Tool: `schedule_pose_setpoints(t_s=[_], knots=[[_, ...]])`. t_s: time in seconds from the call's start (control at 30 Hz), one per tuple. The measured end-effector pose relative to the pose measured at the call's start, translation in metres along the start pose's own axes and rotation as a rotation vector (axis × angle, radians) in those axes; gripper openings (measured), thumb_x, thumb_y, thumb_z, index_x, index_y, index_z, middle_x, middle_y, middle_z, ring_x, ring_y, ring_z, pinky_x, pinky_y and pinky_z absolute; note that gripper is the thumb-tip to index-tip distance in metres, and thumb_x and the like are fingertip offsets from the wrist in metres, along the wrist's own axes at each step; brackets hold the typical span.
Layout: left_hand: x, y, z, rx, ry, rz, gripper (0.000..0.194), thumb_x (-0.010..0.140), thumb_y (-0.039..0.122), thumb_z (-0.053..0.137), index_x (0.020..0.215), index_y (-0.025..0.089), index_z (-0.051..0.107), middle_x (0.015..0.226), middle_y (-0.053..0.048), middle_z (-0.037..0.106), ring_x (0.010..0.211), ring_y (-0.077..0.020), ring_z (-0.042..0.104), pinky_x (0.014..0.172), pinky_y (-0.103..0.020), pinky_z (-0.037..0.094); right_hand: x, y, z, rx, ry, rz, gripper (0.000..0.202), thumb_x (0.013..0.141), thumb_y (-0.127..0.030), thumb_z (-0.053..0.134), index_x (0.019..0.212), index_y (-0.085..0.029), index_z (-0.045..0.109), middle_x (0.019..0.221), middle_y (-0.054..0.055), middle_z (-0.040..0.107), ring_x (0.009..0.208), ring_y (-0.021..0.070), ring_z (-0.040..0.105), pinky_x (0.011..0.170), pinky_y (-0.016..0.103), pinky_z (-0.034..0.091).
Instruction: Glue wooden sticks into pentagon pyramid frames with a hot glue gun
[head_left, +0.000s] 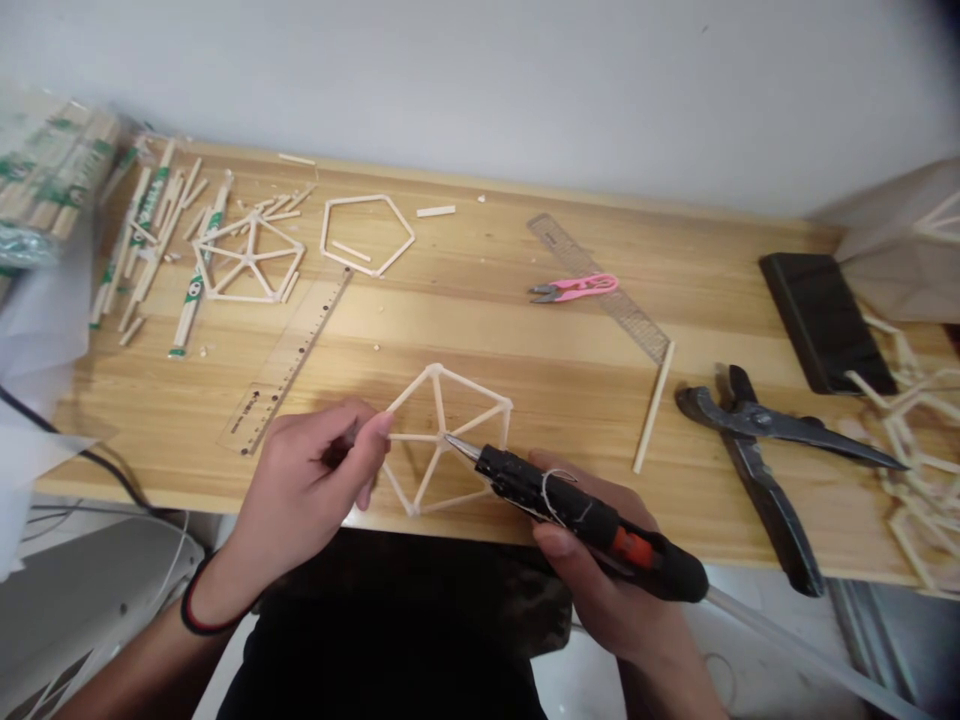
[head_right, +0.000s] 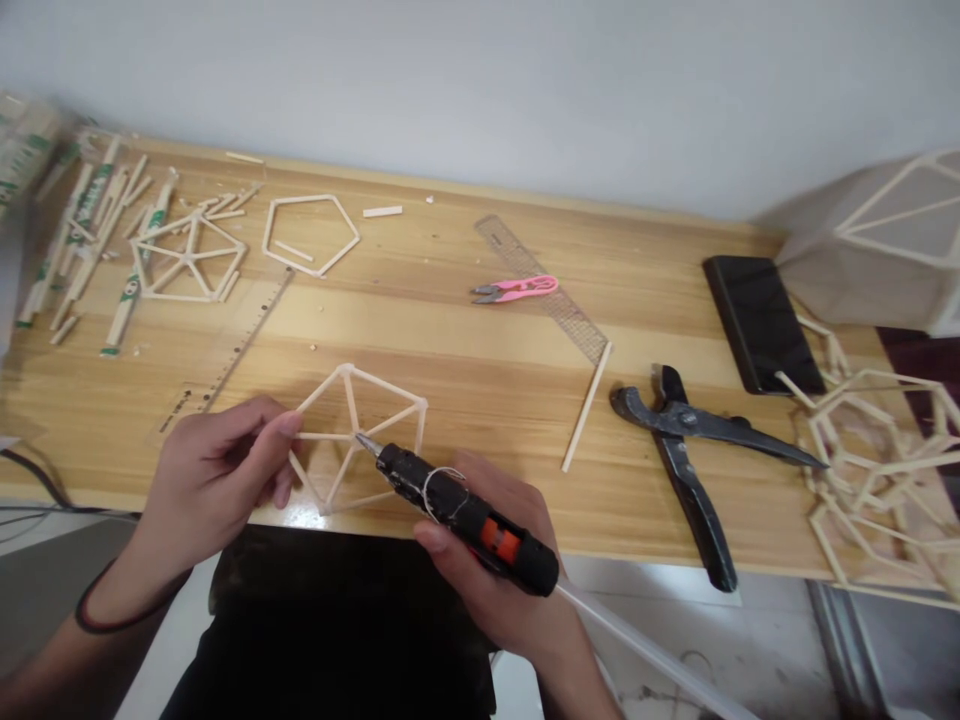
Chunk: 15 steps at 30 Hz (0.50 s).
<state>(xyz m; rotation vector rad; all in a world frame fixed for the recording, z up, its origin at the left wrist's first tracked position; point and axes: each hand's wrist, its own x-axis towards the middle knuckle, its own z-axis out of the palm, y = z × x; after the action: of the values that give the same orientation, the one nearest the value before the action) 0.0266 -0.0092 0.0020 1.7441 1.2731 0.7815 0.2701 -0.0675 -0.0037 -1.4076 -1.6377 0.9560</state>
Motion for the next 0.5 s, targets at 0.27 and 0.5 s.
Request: schedule_pose_setpoints(t_s=[0.27, 0.5], knots=[[-0.0015, -0.0028, 0.0004, -0.018, 0.023, -0.028, 0.044, 0.106, 0.026, 0.057, 0.062, 0.020, 0.057, 0.046, 0.008, 0.058, 0.040, -0.0045, 0.051, 0.047, -0.016, 0.040, -0.0064, 0.0043, 0.0009, -0.013, 0.046, 0.003, 0.039, 0.099, -0.043, 0.065, 0.066, -0.026, 0.054, 0.059, -0.002, 0.051, 0.051, 0.0171, 0.048, 0.049, 0.031, 0.037], [-0.0019, -0.0035, 0.0009, -0.033, 0.035, -0.040, 0.042, 0.106, 0.025, 0.057, 0.064, 0.020, 0.057, 0.045, 0.008, 0.059, 0.040, -0.0044, 0.049, 0.045, -0.016, 0.039, -0.0100, 0.0057, 0.0002, -0.010, 0.035, 0.014, 0.038, 0.101, -0.043, 0.063, 0.067, -0.027, 0.054, 0.060, -0.002, 0.050, 0.050, 0.0177, 0.047, 0.048, 0.032, 0.036]])
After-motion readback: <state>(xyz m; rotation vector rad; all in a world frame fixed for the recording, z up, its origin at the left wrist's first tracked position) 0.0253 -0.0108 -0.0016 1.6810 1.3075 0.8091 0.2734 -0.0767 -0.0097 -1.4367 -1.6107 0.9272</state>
